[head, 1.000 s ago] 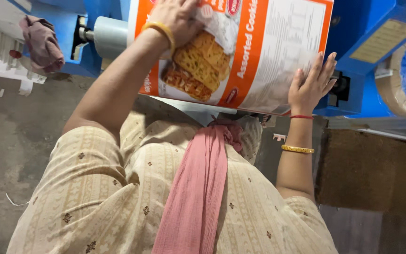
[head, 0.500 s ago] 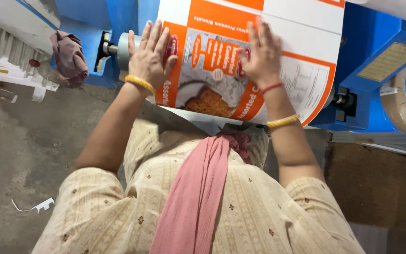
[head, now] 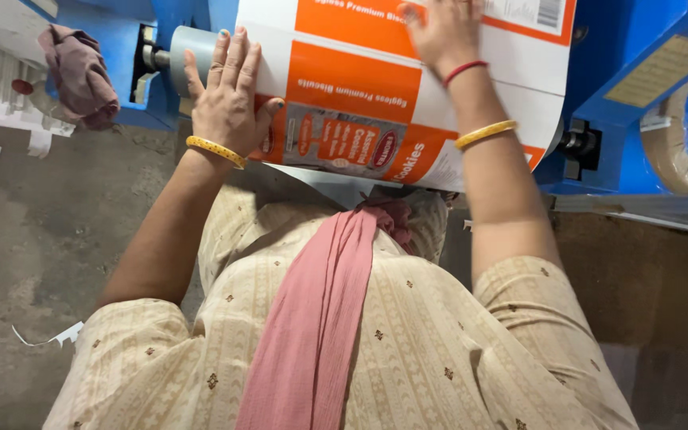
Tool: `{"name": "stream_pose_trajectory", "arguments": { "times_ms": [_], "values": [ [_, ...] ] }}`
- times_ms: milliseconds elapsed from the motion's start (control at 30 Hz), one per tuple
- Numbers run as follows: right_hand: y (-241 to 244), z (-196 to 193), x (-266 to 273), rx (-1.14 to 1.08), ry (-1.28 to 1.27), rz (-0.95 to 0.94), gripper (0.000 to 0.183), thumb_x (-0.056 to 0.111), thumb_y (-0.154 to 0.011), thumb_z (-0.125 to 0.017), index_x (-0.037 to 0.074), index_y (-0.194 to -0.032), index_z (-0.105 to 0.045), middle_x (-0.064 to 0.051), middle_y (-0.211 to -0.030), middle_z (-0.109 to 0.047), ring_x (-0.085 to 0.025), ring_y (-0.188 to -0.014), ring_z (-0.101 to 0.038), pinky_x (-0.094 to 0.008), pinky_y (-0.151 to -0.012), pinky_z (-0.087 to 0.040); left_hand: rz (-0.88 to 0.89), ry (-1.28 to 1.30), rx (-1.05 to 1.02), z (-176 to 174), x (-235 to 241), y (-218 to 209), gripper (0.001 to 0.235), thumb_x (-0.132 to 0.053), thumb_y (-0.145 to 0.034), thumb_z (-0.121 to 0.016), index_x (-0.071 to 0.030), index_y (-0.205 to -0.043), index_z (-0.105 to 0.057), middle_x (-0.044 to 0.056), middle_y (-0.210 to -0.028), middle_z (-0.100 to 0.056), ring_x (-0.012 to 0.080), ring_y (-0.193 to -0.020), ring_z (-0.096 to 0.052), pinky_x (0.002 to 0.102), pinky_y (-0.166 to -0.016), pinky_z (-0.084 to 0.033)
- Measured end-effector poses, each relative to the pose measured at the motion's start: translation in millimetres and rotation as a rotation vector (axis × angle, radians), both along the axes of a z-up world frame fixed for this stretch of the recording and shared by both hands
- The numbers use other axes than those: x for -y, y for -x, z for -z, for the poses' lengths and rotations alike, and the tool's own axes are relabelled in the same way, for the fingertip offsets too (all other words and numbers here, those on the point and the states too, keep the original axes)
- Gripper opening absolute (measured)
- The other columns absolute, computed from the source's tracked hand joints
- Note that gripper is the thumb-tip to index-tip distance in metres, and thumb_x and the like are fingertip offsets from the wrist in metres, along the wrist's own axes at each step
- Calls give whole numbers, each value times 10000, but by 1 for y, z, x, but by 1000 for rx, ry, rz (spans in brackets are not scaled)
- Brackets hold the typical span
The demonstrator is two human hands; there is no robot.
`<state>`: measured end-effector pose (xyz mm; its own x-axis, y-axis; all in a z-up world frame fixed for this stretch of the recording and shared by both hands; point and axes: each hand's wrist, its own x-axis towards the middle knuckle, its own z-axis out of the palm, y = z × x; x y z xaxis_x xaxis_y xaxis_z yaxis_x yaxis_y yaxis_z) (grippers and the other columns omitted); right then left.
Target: The person wraps a large rectangular box with a printed label using a blue wrapping machine. They manually guide the label around the box, smoothing it with their hands to ensure it adheres properly to the surface.
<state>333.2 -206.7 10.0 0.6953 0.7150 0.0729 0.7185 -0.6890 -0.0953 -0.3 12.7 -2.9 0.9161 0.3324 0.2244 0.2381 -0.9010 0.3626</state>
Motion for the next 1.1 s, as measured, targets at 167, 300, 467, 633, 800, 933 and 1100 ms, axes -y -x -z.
{"name": "stream_pose_trajectory", "arguments": {
  "times_ms": [167, 300, 467, 633, 800, 933, 1100],
  "values": [
    [-58, 3, 99, 133, -125, 128, 579, 549, -1131, -474, 129, -1530, -471, -221, -1528, -475, -415, -1420, -374, -685, -1126, -219, 14, -1, 38, -2, 7, -9, 806, -534, -1085, -519, -2, -1645, -290, 190, -1724, -219, 346, -1599, -160, 658, -1226, 30],
    [-74, 10, 175, 112, -65, 371, 593, 534, -1128, -442, 129, -1561, -420, -185, -1621, -372, -392, -1496, -304, -685, -1152, -200, 47, -34, 57, -3, 14, -25, 804, -543, -1109, -540, 21, -1639, -323, 210, -1723, -233, 345, -1606, -172, 654, -1232, 26],
    [-60, 42, 242, 100, -310, 305, 646, 484, -1177, -514, 141, -1667, -269, -149, -1720, -266, -351, -1587, -265, -617, -1261, -288, 104, -71, 63, -5, 26, -48, 836, -497, -1064, -602, 12, -1668, -329, 208, -1746, -253, 332, -1622, -184, 611, -1257, 15],
    [-12, 48, 251, 237, -348, 271, 621, 339, -1173, -566, 155, -1692, -279, -155, -1743, -181, -335, -1609, -205, -645, -1270, -230, 194, 3, -28, -11, 58, -88, 892, -580, -1018, -586, -36, -1658, -284, 187, -1721, -221, 311, -1596, -172, 546, -1267, -35],
    [28, 49, 241, 306, -212, 315, 523, 185, -1121, -527, 242, -1637, -464, -77, -1754, -236, -297, -1628, -193, -621, -1302, -138, 560, -143, -54, -12, 141, -128, 929, -641, -943, -568, -40, -1588, -276, 173, -1669, -215, 300, -1550, -177, 493, -1239, -97],
    [63, 51, 240, 218, -387, 304, 511, 166, -1101, -494, 122, -1609, -456, -90, -1737, -298, -306, -1630, -239, -622, -1315, -124, 761, -92, -10, -15, 185, -149, 912, -607, -964, -586, -35, -1611, -290, 168, -1684, -215, 294, -1564, -201, 473, -1276, -134],
    [104, 39, 247, 186, -431, 331, 514, 242, -1054, -582, 97, -1539, -494, -129, -1667, -359, -326, -1566, -310, -632, -1260, -158, 623, -139, -44, -35, 159, -194, 853, -559, -963, -593, -36, -1570, -299, 173, -1649, -215, 307, -1509, -227, 463, -1218, -168]
  ]
}}
